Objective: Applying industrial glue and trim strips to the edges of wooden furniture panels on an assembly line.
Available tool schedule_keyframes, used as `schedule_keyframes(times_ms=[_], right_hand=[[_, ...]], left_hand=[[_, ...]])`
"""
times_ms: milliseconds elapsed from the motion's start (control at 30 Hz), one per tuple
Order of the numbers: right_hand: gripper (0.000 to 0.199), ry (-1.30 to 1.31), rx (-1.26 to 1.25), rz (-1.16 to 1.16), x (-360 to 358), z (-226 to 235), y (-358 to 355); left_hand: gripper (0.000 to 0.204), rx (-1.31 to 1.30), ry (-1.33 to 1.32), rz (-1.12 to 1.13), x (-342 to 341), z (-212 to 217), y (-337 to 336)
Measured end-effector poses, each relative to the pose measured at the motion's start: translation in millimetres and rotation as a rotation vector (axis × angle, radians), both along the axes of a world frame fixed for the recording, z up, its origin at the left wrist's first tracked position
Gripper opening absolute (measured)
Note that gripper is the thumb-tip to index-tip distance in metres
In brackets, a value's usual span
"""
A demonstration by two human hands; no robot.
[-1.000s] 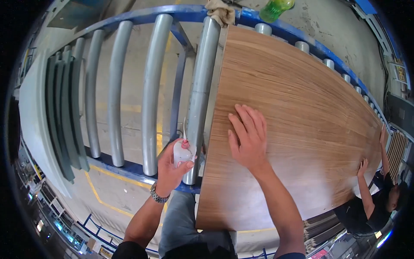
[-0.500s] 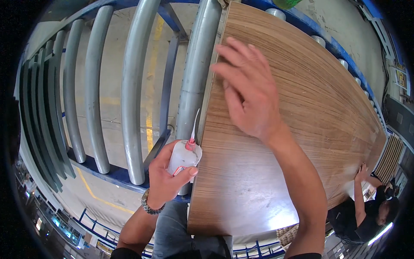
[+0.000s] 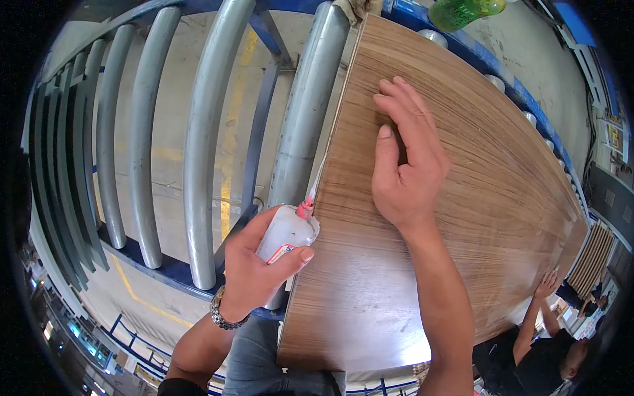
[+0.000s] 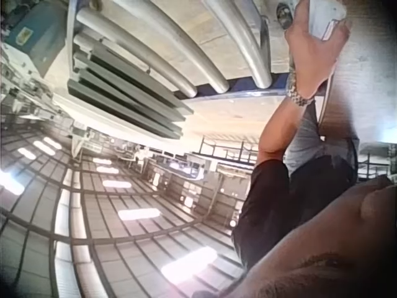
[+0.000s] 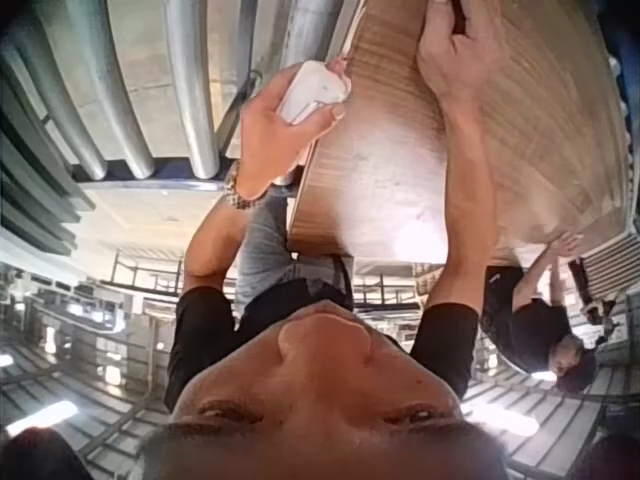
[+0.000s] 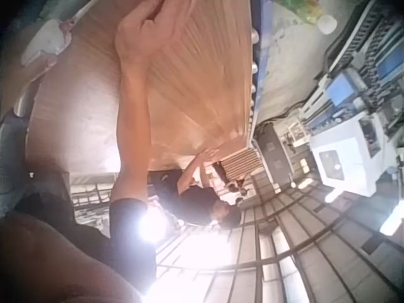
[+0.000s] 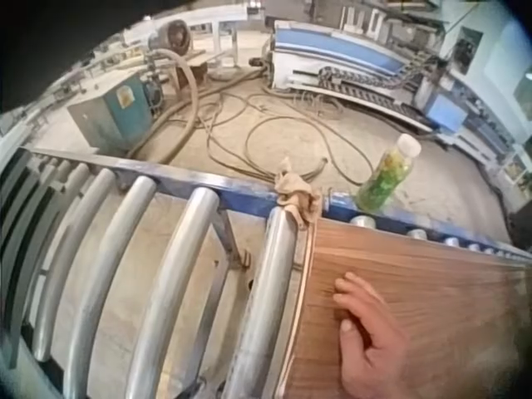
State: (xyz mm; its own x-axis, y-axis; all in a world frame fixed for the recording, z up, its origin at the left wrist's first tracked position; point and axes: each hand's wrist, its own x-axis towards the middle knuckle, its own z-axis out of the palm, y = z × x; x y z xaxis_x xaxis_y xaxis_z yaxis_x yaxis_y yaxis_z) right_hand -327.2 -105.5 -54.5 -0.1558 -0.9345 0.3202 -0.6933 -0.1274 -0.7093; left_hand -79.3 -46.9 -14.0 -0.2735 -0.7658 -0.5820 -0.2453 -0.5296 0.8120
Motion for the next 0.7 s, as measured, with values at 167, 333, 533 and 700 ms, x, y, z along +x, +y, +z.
schedule_keyframes(times_ms=[167,333,533,700], right_hand=[[0.030,0.021,-0.018,0.006,-1.9,-0.7,-0.7],[0.030,0.016,-0.025,0.009,-0.6,-4.2,-0.9],[0.028,0.037,-0.024,0.007,-3.3,-2.6,-1.7],[0.028,0.039,-0.018,0.001,-2.4,-2.5,-0.8]], left_hand=[[0.058,0.042,-0.033,-0.013,-3.4,3.6,-3.7],[0.063,0.042,-0.045,0.024,-1.6,4.5,-2.1],[0.062,0.051,-0.017,0.037,-3.4,2.1,-1.5],[0.058,0.076,-0.031,0.012,-3.1,6.7,-4.2]])
